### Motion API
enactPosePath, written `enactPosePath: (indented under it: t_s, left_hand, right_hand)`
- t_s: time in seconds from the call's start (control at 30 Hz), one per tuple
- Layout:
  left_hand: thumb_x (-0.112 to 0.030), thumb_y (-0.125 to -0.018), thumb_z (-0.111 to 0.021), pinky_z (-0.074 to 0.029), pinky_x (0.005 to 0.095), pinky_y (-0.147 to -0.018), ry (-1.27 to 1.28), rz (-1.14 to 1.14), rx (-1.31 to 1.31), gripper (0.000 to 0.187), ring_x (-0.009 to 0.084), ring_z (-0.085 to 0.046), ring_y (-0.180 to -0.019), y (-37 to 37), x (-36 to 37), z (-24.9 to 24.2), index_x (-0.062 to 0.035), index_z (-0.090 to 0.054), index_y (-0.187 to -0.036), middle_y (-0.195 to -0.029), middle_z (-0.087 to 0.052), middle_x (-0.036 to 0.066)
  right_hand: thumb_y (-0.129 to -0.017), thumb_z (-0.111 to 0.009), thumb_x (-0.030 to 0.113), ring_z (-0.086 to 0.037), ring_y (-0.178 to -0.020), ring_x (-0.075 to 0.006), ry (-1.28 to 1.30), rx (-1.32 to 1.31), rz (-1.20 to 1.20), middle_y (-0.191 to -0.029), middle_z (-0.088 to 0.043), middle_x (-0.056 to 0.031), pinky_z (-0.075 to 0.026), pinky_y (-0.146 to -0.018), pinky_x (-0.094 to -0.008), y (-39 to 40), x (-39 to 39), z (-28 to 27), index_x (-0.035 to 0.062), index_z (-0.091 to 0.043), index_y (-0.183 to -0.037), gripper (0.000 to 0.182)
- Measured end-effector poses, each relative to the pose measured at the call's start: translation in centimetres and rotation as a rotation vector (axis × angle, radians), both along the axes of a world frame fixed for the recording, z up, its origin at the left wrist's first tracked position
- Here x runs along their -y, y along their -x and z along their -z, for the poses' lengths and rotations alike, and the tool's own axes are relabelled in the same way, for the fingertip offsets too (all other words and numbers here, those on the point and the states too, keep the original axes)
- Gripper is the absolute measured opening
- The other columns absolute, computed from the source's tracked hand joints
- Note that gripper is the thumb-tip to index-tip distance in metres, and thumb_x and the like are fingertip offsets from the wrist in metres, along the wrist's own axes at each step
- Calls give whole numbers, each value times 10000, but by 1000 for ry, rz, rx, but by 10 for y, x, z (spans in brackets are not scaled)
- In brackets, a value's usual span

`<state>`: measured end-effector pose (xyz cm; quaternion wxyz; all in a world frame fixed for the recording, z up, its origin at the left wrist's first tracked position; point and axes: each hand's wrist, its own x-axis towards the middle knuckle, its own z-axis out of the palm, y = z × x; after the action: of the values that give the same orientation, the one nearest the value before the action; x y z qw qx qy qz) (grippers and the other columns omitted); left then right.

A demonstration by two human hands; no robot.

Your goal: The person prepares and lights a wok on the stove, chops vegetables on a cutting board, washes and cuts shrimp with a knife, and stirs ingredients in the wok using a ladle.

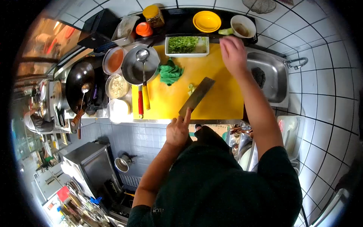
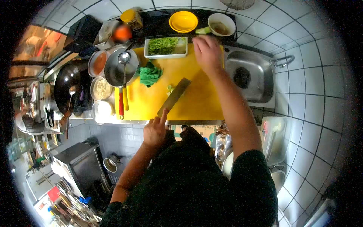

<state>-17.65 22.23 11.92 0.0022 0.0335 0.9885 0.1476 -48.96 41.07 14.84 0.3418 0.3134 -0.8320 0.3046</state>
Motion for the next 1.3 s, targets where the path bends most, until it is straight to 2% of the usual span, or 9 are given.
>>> enactPosePath:
  t_s: [0.2,0.47,0.57,0.63,0.77,0.87,1.13,1.23,1.3]
  left_hand:
    - [-110,-944,-575,-536,520,-671,-539,-483,158,207,482,-655,-812,-31,17,27,-7,-529,-1118,-889,-661,295]
    - [-165,-977,-575,-496,400,-570,-1112,-851,463,182,290,-617,-590,-20,7,79,12,-531,-979,-714,-620,183]
    - [-191,-966,-596,-498,451,-664,-878,-565,221,207,397,-634,-775,-20,-4,118,-3,-517,-1002,-827,-636,245]
    - [-203,-946,-611,-490,505,-704,-862,-592,452,237,467,-624,-851,7,-10,49,7,-530,-1021,-902,-633,296]
    - [-205,-912,-635,-491,516,-722,-810,-455,290,269,482,-619,-869,2,-22,114,24,-536,-1013,-893,-629,298]
    - [-182,-894,-646,-495,497,-740,-924,-430,257,242,482,-617,-888,10,-20,87,24,-559,-988,-895,-629,298]
    - [-139,-937,-626,-503,458,-712,-996,-418,2,267,422,-634,-810,-25,78,-46,27,-519,-1116,-876,-635,258]
    - [-64,-957,-587,-507,313,-558,-1020,-596,-83,205,157,-602,-630,-55,149,-71,-23,-516,-1146,-762,-620,70]
    - [-67,-952,-581,-436,316,-475,-1235,-845,-219,107,113,-540,-530,-63,199,-120,-24,-506,-1015,-629,-544,50]
  right_hand:
    - [-877,-711,190,-518,-1217,-416,-164,442,-32,-1316,-532,-230,-451,-1003,-503,-116,-9,86,2,-543,-1289,483]
    - [-961,-607,345,-383,-1360,-471,-275,609,-93,-1489,-357,-291,-285,-1153,-541,-160,53,132,99,-409,-1473,602]
    - [-939,-649,262,-385,-1352,-479,-130,611,-107,-1482,-375,-284,-334,-1126,-529,-165,68,142,100,-468,-1439,557]
    - [-919,-679,191,-415,-1331,-468,-73,571,-84,-1461,-424,-256,-385,-1093,-501,-166,75,146,99,-540,-1387,497]
    - [-984,-571,149,-429,-1335,-438,-98,683,-1,-1488,-408,-236,-387,-1088,-462,-164,73,147,40,-534,-1375,408]
    - [-1019,-544,184,-400,-1367,-433,-80,585,5,-1499,-394,-247,-408,-1071,-496,-164,64,159,-2,-524,-1378,405]
    - [-992,-562,140,-369,-1391,-431,-86,420,-249,-1502,-376,-267,-358,-1122,-487,-174,188,-20,-80,-488,-1363,438]
    - [-974,-586,136,-431,-1351,-418,6,361,-500,-1460,-437,-257,-372,-1112,-477,-188,306,-79,-63,-519,-1335,418]
    - [-969,-594,131,-458,-1330,-405,136,295,-680,-1457,-447,-236,-394,-1098,-448,-199,396,-93,-39,-543,-1323,396]
